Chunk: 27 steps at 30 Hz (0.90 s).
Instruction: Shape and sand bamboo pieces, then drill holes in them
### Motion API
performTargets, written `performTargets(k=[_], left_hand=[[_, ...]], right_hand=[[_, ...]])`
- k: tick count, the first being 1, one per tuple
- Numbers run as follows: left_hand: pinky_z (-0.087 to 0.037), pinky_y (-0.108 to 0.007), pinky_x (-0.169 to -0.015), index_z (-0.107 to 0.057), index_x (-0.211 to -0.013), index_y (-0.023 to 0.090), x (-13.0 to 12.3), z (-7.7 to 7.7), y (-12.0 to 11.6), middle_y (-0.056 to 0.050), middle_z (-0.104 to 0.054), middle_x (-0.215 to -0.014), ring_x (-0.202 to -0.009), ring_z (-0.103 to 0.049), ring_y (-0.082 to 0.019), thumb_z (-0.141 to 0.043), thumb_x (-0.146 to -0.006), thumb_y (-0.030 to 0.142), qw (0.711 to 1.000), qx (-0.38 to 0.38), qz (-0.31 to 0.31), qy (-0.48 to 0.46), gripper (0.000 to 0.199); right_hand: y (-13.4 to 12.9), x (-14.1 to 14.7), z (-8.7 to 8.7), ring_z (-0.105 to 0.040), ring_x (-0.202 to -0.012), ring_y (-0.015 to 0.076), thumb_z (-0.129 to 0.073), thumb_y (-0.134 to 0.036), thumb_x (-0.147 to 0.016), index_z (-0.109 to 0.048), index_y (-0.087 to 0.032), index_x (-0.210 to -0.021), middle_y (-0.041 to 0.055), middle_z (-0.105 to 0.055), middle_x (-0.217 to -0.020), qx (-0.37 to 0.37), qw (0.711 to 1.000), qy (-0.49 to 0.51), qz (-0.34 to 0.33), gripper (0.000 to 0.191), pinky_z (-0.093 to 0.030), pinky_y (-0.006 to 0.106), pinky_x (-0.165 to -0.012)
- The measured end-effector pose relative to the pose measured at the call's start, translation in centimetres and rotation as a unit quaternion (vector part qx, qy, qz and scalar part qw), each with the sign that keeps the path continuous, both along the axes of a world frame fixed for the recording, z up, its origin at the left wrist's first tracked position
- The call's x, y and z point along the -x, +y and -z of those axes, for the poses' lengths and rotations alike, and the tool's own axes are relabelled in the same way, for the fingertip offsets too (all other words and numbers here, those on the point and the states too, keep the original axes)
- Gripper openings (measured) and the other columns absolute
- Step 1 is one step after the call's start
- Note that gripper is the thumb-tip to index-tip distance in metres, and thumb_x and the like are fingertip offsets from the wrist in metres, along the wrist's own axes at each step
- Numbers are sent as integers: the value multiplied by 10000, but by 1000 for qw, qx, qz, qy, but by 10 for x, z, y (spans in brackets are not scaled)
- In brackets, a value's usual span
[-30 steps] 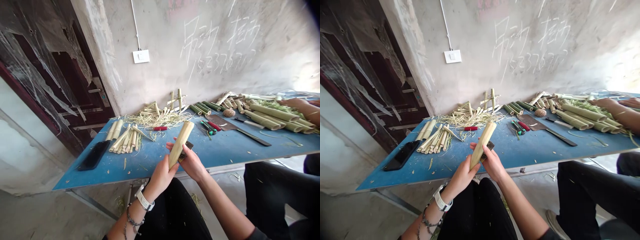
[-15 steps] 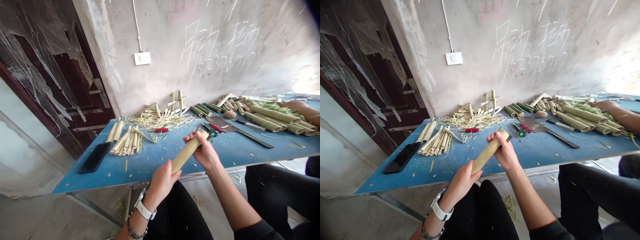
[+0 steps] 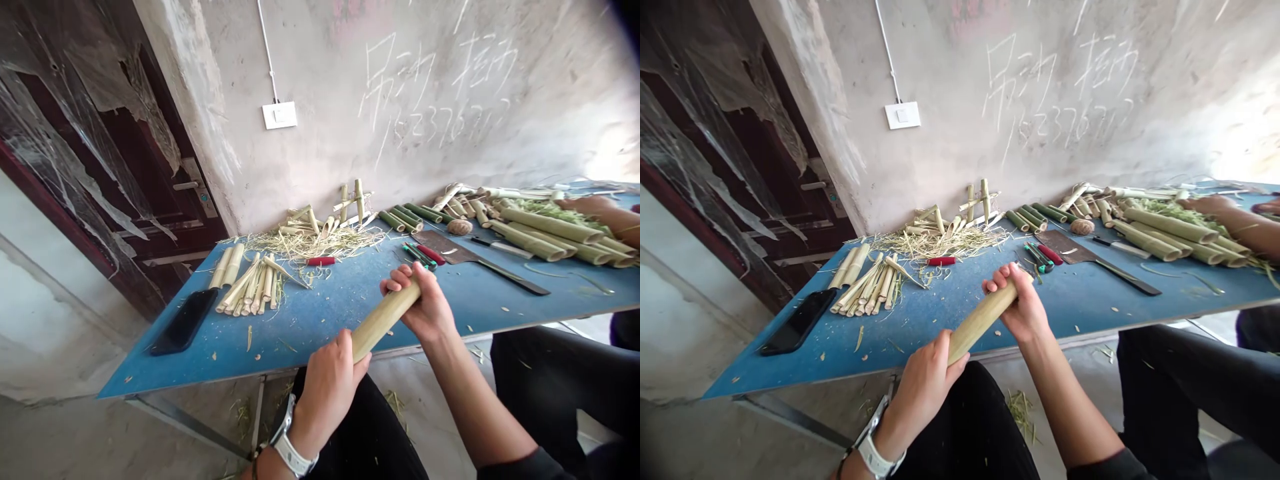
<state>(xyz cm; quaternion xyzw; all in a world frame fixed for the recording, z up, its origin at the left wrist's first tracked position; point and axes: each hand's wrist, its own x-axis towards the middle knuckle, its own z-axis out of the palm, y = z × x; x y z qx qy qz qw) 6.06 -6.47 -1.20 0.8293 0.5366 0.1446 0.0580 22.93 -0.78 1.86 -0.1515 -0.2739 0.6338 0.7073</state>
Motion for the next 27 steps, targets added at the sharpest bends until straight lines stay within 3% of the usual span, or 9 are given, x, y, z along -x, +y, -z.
performTargets(k=[4,6,8,11,15,17,21,25,27], left_hand=[[-420,-237,-524,-467,-963,175,8,2,-3,-43,-644,-775,-678,-636,-191,-402,-875,378,1000,15,11,2,231],[-409,-231,-514,-470,-945,166,15,8,-2,-52,-642,-758,-660,-633,-183,-373,-887,367,1000,20,-17,8,230],[-406,-230,-516,-472,-952,161,20,13,0,-62,-641,-758,-665,-633,-184,-354,-894,356,999,15,-43,12,235],[-409,-236,-534,-478,-970,170,20,15,3,-59,-645,-776,-684,-635,-191,-382,-882,360,999,18,-36,8,230],[-431,-255,-625,-494,-961,180,17,9,4,-57,-651,-836,-779,-631,-203,-425,-859,324,998,46,-6,-34,190],[-433,-269,-671,-500,-947,180,19,6,4,-58,-648,-862,-825,-619,-208,-427,-853,319,996,65,0,-59,183],[-422,-277,-699,-501,-955,193,25,3,5,-52,-637,-900,-850,-599,-206,-413,-848,369,992,88,-8,-93,224],[-408,-262,-698,-506,-910,197,25,0,7,-46,-631,-892,-849,-589,-193,-416,-840,339,988,113,13,-105,182],[-403,-271,-696,-502,-917,194,24,-1,7,-50,-625,-886,-841,-584,-198,-399,-847,358,988,114,8,-103,206]], right_hand=[[1,-49,-16,-416,-461,59,-651,-293,-691,-462,-207,-624,-86,-354,-526,-56,992,74,90,218,-501,237,-683],[-1,-73,-20,-443,-484,76,-577,-278,-736,-473,-215,-605,-68,-381,-527,-89,971,43,216,179,-499,267,-704],[-6,-80,-17,-522,-603,126,-494,-304,-793,-537,-215,-672,-19,-469,-600,-127,913,-95,375,156,-480,327,-757],[-20,-52,0,-550,-897,236,-425,-294,-834,-574,-182,-977,90,-572,-912,-222,711,-431,509,235,-420,428,-849],[-28,-7,33,-361,-1215,258,-364,-212,-847,-429,-135,-1259,120,-475,-1261,-444,408,-745,286,425,-279,456,-1008],[-22,-6,42,-281,-1272,223,-321,-170,-848,-393,-118,-1293,101,-437,-1314,-475,336,-784,214,454,-185,452,-1059],[-13,-23,44,-198,-1306,250,-372,-186,-808,-355,-99,-1322,138,-353,-1369,-378,334,-825,257,522,-86,515,-1061],[-13,-27,47,-144,-1321,235,-406,-319,-841,-288,-145,-1366,108,-289,-1407,-459,312,-814,171,565,-48,472,-1081],[-9,-30,49,-162,-1317,241,-412,-342,-855,-306,-160,-1356,109,-309,-1397,-426,322,-824,191,543,-39,494,-1077]])
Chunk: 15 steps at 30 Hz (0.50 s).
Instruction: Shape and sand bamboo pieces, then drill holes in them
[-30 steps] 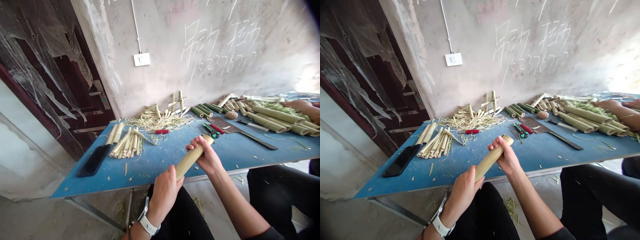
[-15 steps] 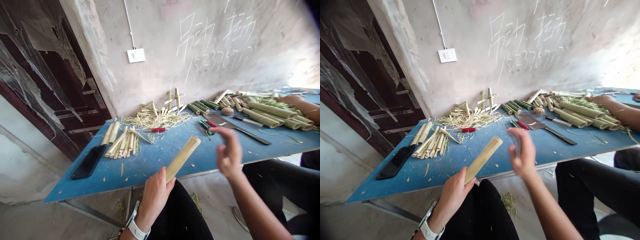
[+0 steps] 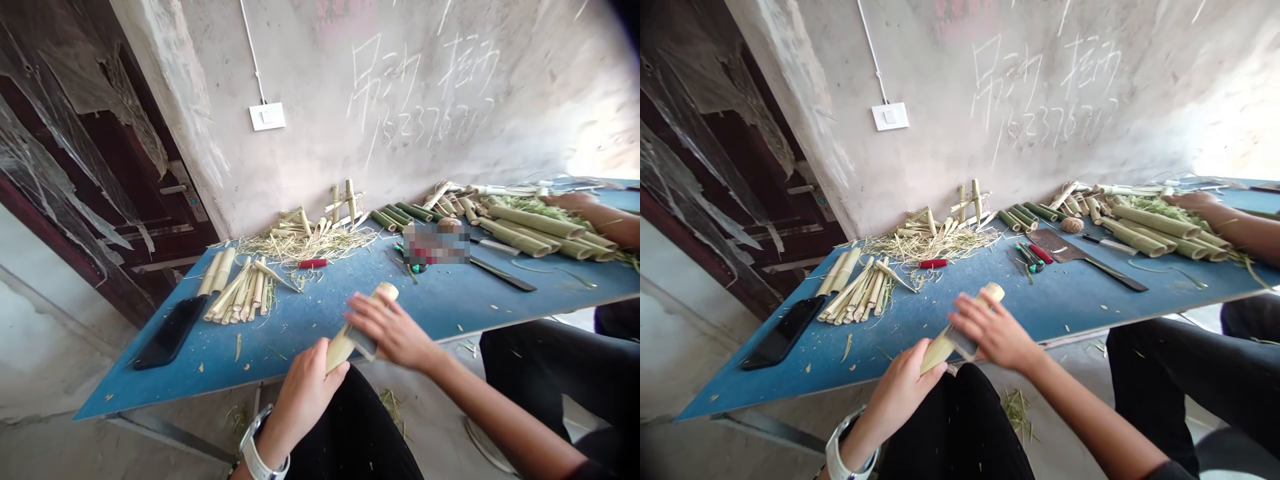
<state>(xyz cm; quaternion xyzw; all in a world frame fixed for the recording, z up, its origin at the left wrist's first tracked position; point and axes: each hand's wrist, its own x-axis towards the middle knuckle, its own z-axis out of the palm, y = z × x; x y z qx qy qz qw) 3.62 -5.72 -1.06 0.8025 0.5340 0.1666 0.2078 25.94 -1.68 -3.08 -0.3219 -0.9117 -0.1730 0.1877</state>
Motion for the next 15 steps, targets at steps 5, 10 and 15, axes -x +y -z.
performTargets(k=[5,10,15], left_hand=[[-391,-285,-689,-492,-883,193,2,-1,3,-48,-615,-861,-822,-572,-206,-383,-849,394,1000,12,0,5,231],[-377,-272,-659,-487,-850,198,10,0,2,-34,-598,-820,-789,-560,-196,-369,-850,411,999,38,-4,-14,244],[-380,-262,-654,-506,-903,202,23,-4,1,-23,-588,-821,-788,-550,-184,-348,-850,478,994,88,-8,-68,323]], right_hand=[[6,3,6,-184,-1308,278,-406,-463,-864,-341,-117,-1324,166,-347,-1364,-17,999,20,46,579,-51,532,-1062],[21,-12,10,-215,-1297,274,-399,-438,-877,-358,-118,-1287,157,-377,-1343,-23,998,29,50,522,-40,526,-1062],[45,-57,20,-511,-1029,251,-369,-390,-908,-476,-140,-1068,131,-574,-1030,-5,979,136,150,315,-265,493,-1000]])
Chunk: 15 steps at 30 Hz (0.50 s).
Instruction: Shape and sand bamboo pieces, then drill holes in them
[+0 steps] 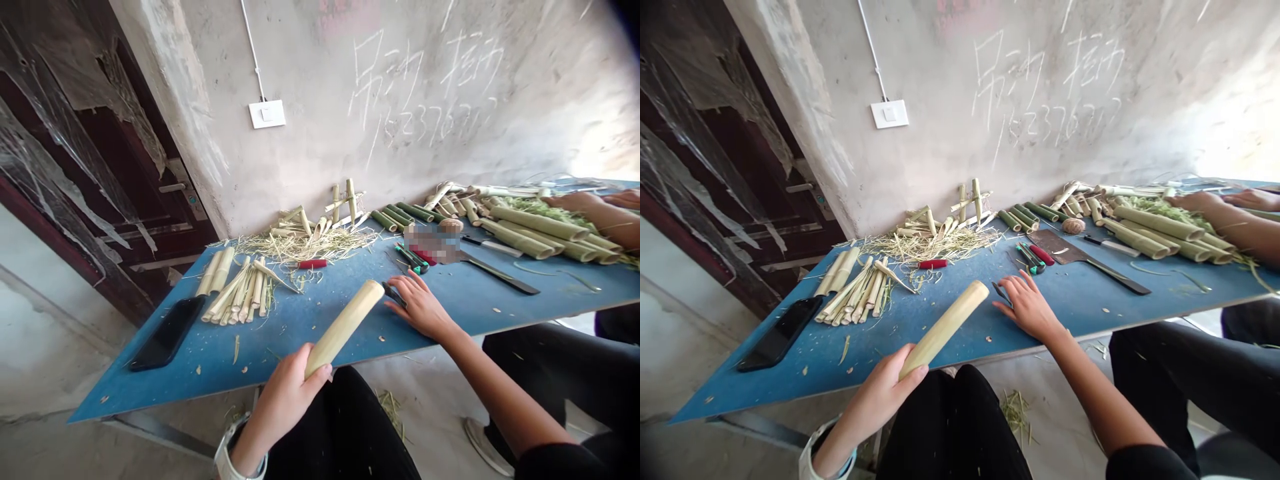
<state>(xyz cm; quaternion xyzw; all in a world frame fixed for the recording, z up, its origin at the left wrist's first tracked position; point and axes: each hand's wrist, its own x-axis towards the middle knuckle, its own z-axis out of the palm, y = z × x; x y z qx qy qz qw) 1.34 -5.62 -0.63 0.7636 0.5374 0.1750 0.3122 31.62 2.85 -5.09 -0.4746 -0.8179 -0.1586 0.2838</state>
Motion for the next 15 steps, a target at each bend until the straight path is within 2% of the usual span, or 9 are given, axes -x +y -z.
performTargets(k=[2,4,8,12,15], left_hand=[[-382,-259,-651,-505,-912,198,2,-2,2,-20,-584,-808,-766,-548,-174,-337,-851,492,1000,3,-17,-21,344],[-379,-255,-628,-505,-901,192,2,-3,5,-18,-577,-785,-731,-543,-167,-339,-846,504,999,2,-27,-29,358],[-369,-238,-560,-498,-944,189,3,-5,9,-6,-551,-739,-634,-514,-142,-346,-834,526,999,24,-18,-37,386],[-392,-220,-559,-400,-1146,191,6,-7,20,2,-532,-753,-614,-501,-116,-346,-843,494,994,79,5,-75,431],[-408,-219,-595,-370,-1174,169,2,-14,44,-18,-543,-815,-655,-506,-108,-344,-849,471,991,93,27,-92,445]], right_hand=[[1,-7,5,-556,-869,231,-310,-345,-927,-490,-153,-993,111,-585,-903,25,998,49,13,272,-412,430,-860],[-1,-8,9,-553,-868,234,-279,-317,-931,-484,-161,-1021,118,-580,-924,40,995,90,22,273,-453,389,-770],[-7,-4,6,-524,-1000,231,-283,-307,-928,-449,-178,-1155,118,-558,-1084,49,986,156,24,310,-430,385,-846],[-15,1,2,-532,-983,233,-296,-319,-917,-479,-198,-1145,105,-572,-1057,49,974,217,33,317,-425,391,-848],[-21,6,6,-548,-954,227,-309,-336,-912,-499,-201,-1111,90,-588,-1023,58,952,298,42,307,-427,374,-840]])
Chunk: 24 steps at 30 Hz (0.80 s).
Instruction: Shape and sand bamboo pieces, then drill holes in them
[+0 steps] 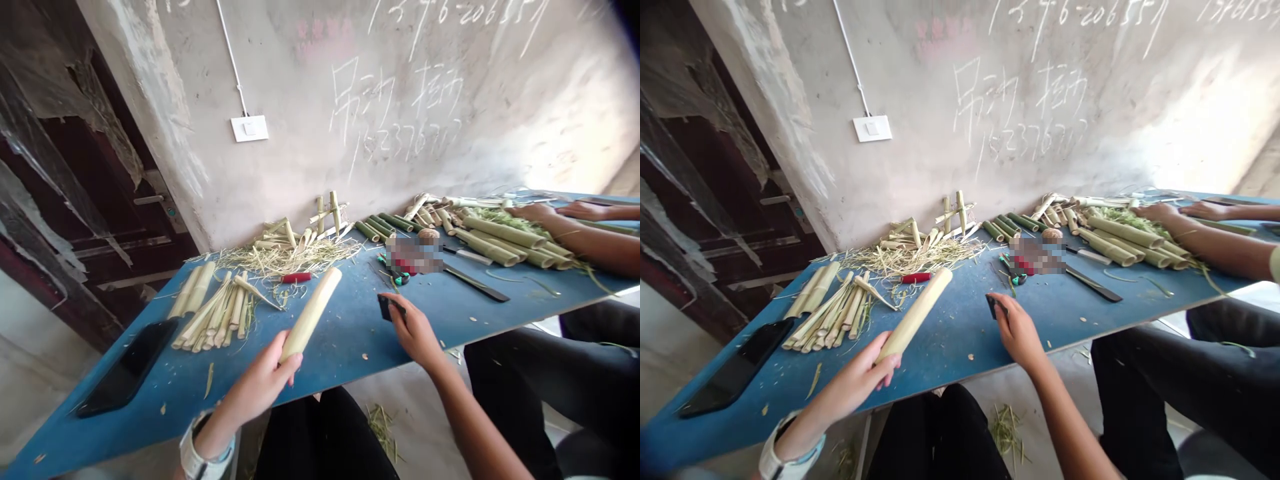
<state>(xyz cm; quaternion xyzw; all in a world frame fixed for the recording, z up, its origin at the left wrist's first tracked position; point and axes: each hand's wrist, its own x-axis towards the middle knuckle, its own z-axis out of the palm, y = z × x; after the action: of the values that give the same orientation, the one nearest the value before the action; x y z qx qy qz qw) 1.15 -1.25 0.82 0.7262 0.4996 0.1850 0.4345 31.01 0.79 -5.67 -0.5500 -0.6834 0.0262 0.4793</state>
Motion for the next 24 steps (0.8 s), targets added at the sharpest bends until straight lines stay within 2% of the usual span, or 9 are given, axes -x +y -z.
performTargets(k=[4,7,10,14,19,22,24], left_hand=[[-406,-229,-572,-431,-1070,145,-21,-19,47,-25,-542,-833,-645,-507,-108,-366,-831,458,1000,-11,28,1,400],[-394,-236,-537,-456,-1022,133,-43,-31,91,-25,-541,-794,-623,-505,-118,-390,-817,422,998,-58,24,19,360],[-382,-236,-516,-474,-1035,147,-66,-32,136,-31,-559,-767,-602,-503,-125,-433,-803,376,994,-95,5,58,329],[-413,-258,-573,-531,-951,148,-99,-24,184,-62,-600,-813,-658,-537,-146,-403,-820,402,996,-80,-6,46,314],[-442,-307,-664,-571,-909,139,-152,-8,215,-94,-625,-839,-777,-574,-185,-313,-858,401,998,-61,-8,30,371],[-446,-305,-689,-579,-918,114,-186,1,223,-109,-635,-872,-825,-583,-191,-313,-872,354,997,-64,-7,33,361],[-431,-291,-731,-568,-955,65,-206,4,224,-130,-625,-924,-879,-583,-191,-265,-893,329,993,-97,-32,62,407]], right_hand=[[3,-3,11,-568,-907,219,-315,-398,-905,-506,-179,-1088,84,-606,-1002,53,992,118,-9,343,-439,347,-805],[9,-12,15,-569,-903,211,-358,-438,-890,-496,-181,-1103,72,-611,-995,90,977,186,-56,362,-433,336,-817],[12,-19,18,-565,-884,208,-385,-432,-882,-503,-193,-1118,60,-610,-997,111,969,199,-91,356,-427,340,-826],[12,-19,18,-558,-843,224,-382,-423,-881,-527,-188,-1109,62,-613,-948,112,975,182,-58,358,-427,363,-804],[10,-16,16,-550,-793,229,-409,-383,-866,-580,-200,-984,45,-612,-866,99,979,174,-43,277,-431,344,-744],[10,-16,16,-546,-780,226,-405,-393,-865,-575,-206,-987,34,-603,-827,111,976,179,-48,281,-425,328,-720],[10,-17,16,-546,-814,230,-384,-406,-875,-561,-204,-1029,38,-600,-842,120,975,181,-54,309,-417,329,-730]])
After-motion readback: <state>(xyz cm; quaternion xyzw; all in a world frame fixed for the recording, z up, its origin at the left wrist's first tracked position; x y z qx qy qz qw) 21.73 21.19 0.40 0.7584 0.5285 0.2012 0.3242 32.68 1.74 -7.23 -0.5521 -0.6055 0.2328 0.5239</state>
